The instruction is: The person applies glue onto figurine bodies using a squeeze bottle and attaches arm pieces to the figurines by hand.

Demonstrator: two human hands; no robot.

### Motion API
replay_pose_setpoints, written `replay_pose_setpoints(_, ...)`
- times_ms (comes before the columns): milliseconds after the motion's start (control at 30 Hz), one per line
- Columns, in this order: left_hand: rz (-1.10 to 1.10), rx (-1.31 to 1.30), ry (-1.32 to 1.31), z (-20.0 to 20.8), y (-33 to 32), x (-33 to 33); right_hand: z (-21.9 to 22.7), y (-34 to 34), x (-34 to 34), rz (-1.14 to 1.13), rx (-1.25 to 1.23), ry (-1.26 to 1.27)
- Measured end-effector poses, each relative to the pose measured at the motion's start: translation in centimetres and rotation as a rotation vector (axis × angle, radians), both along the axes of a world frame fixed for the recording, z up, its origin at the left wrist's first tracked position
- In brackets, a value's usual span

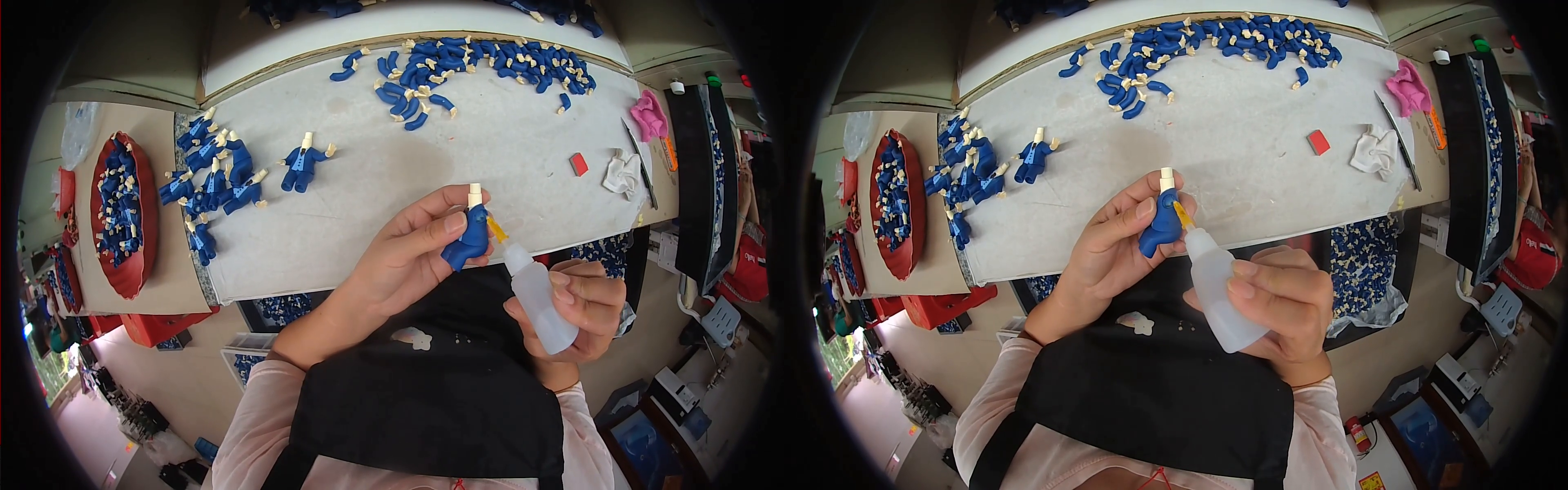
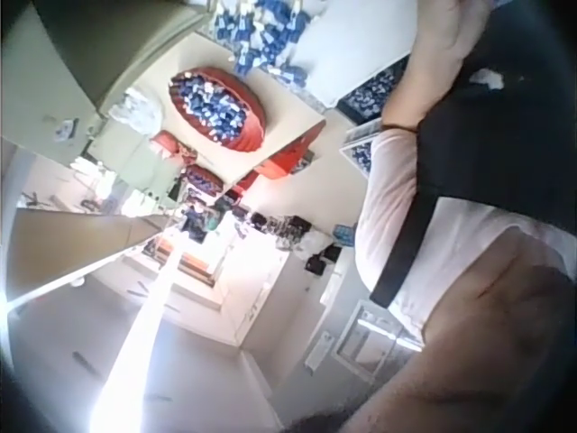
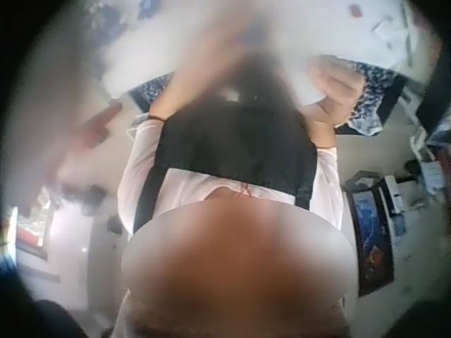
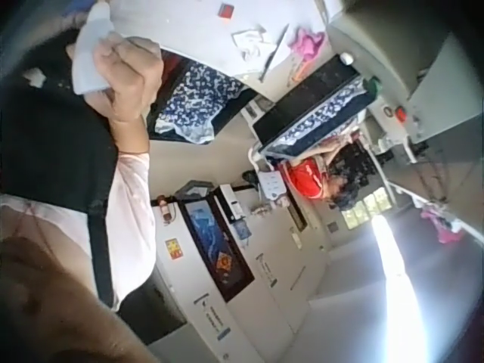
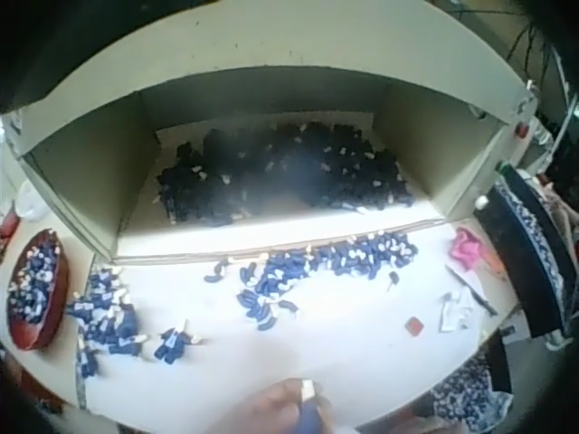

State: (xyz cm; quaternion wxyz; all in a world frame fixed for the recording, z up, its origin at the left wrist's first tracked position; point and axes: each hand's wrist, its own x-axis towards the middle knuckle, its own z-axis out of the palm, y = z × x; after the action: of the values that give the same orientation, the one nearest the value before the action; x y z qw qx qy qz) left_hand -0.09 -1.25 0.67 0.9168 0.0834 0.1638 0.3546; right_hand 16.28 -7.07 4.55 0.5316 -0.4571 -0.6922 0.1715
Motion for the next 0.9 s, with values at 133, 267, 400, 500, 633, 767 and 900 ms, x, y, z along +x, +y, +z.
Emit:
replay_pose_setpoints(133, 0.012, 0.017, 0.019, 0.07, 0.01, 0.0, -0.04, -0.02, -0.03, -0.004, -0.002, 0.002)
replay_pose_setpoints(267, 0.022, 0.044, 0.061, 0.05, -0.04, -0.01, -0.04, 0.36, -0.07, 0.021, 0.059, -0.084)
replay_pose_setpoints(400, 0.054, 0.064, 0.157, 0.67, -0.01, 0.06, -0.14, -0.11, -0.2, -0.01, 0.018, -0.058)
replay_pose_setpoints(500, 0.081, 0.094, 0.185, 0.78, -0.03, 0.0, -0.27, -0.05, -0.24, -0.001, 0.036, -0.077)
replay_pose_setpoints(633, 0.14, 0.17, 0.261, 0.49, -0.28, 0.09, -0.14, -0.06, -0.36, 0.008, 0.032, -0.098)
replay_pose_setpoints(767, 0.183, 0.234, 0.317, 0.48, -0.35, 0.18, 0.04, -0.15, -0.47, 0.012, 0.023, -0.098)
replay_pose_setpoints(900, 0.192, 0.272, 0.315, 0.46, -0.27, 0.14, 0.03, -0.17, -0.57, 0.008, 0.015, -0.065)
